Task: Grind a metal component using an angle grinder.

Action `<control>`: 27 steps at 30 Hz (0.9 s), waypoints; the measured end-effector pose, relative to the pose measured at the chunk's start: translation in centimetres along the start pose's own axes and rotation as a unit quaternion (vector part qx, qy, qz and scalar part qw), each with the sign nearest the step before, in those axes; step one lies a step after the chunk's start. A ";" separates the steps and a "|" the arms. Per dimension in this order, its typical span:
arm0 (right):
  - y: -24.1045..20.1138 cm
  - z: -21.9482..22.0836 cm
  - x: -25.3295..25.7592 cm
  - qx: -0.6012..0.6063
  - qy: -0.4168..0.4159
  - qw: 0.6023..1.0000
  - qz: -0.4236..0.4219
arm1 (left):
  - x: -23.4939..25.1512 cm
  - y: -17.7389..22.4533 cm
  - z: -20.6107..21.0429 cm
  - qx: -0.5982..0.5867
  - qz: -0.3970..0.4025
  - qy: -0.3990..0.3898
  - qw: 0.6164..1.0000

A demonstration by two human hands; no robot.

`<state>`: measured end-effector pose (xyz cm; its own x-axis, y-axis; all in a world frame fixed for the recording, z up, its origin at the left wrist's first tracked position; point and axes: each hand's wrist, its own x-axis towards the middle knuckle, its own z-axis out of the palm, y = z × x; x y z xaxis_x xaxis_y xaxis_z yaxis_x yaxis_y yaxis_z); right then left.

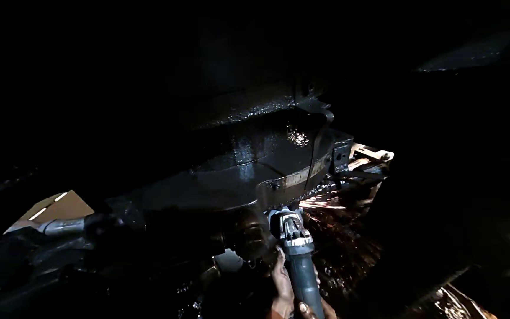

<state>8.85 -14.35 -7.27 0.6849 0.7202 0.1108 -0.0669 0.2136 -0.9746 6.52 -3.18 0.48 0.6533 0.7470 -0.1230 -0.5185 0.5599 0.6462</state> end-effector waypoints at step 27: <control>0.3 0.2 0.4 -0.068 -0.037 0.997 -0.025 | 0.6 -0.3 -2.8 -0.054 -0.014 -0.048 0.997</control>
<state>8.94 -13.86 -7.46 0.6299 0.7583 0.1682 0.0683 0.1616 -0.9845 5.47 -1.89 -1.90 0.7155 0.6957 -0.0634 -0.5523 0.6190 0.5584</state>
